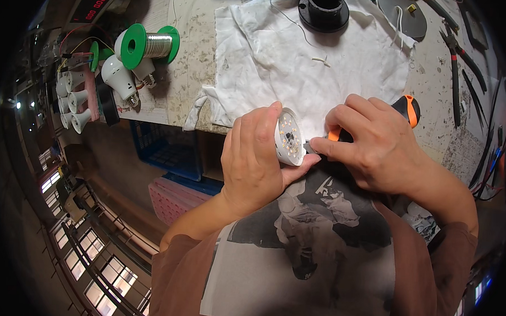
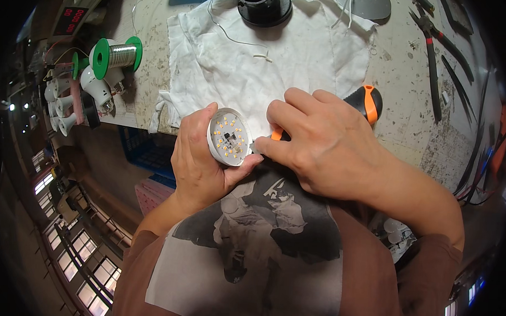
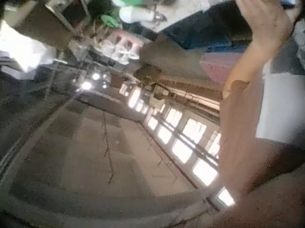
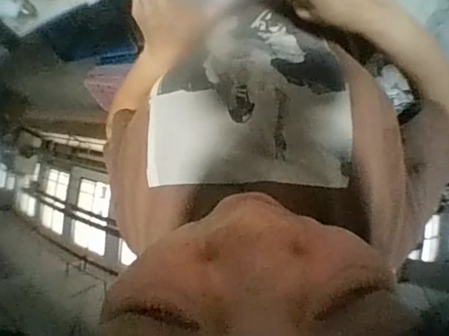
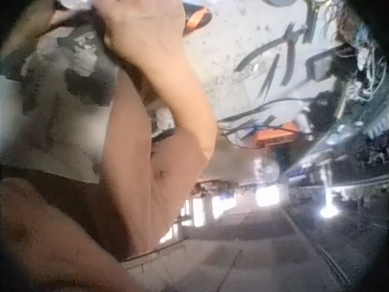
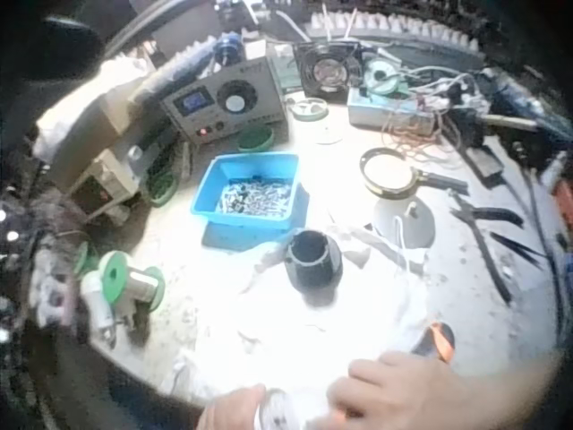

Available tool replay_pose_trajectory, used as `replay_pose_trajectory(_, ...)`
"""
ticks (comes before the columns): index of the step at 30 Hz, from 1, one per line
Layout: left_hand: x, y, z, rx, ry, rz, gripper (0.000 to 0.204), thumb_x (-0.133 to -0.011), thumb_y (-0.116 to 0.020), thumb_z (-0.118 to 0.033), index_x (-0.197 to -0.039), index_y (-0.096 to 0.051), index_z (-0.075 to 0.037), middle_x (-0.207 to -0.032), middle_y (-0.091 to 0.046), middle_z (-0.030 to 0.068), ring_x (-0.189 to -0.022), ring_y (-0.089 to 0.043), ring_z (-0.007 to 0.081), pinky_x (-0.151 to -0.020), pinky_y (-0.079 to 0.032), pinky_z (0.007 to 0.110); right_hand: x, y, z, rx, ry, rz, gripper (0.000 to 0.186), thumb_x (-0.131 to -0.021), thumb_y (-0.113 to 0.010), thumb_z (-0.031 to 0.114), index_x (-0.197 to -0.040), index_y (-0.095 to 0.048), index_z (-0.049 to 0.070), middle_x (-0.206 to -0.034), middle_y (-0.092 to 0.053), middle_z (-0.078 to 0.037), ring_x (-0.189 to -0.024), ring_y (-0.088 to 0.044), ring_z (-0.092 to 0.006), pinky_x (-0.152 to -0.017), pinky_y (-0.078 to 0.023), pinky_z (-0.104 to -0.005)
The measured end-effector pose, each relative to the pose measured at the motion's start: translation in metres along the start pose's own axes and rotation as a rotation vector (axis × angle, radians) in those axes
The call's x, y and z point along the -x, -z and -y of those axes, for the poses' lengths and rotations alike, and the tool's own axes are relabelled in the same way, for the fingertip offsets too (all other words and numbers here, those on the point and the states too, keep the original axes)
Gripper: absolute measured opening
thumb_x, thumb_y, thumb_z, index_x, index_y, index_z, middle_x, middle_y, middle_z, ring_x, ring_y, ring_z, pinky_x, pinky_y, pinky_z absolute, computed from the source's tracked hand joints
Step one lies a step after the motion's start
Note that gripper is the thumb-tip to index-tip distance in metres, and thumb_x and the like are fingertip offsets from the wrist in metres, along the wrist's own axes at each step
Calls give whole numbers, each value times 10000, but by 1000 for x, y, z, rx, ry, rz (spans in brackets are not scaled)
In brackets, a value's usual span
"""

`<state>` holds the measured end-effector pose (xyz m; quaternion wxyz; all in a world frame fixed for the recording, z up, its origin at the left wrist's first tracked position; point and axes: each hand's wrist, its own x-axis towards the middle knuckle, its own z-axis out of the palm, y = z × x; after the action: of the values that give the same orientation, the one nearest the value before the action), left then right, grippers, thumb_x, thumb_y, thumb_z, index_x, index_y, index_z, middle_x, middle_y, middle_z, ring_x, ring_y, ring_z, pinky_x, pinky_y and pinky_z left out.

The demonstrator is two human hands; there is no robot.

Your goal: The person tests light bulbs by hand, cuts and removes a bulb cover with a utility knife, and tosses it into a box. The person then drives screws into the LED board with an electric screwdriver and trims the plastic rim of the bulb casing with the utility knife.

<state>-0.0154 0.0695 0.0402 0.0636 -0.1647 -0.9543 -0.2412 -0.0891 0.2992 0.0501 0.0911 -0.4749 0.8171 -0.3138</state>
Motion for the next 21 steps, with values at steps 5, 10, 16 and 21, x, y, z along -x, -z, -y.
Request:
replay_pose_trajectory(5, -1, 0, 0, 0, 1, 4, 952, -728, -873, -451, -1395, -398, 35, -1122, -586, 194, -946, -601, 358, -797, -516, 428, 2, -6, 13, 79, -101, -56, 331, -705, -721, 149, -1036, -717, 139, -915, -572, -33, -819, -559, -215, -652, -422, -339)
replay_pose_trajectory(10, -2, 1, -2, -17, 15, 25, 922, -729, -876, -430, -1373, -416, 42, -1102, -588, 192, -928, -595, 355, -787, -515, 424, 6, -15, 19, 163, -133, -83, 347, -713, -715, 166, -1059, -710, 135, -926, -568, -35, -818, -553, -218, -643, -415, -347)
replay_pose_trajectory(16, -4, 4, -4, -38, 26, 43, 877, -738, -874, -382, -1360, -427, 46, -1090, -586, 187, -921, -590, 349, -781, -512, 417, 12, -29, 16, 247, -63, -224, 294, -756, -648, 210, -1009, -711, 73, -903, -556, -54, -795, -535, -224, -632, -390, -335)
replay_pose_trajectory(21, -7, 9, -9, -15, 124, 102, 867, -736, -871, -362, -1370, -427, 29, -1083, -565, 173, -932, -589, 351, -784, -508, 412, 13, -30, 16, 255, -70, -269, 296, -760, -650, 214, -1024, -707, 92, -909, -561, -48, -796, -540, -219, -629, -391, -330)
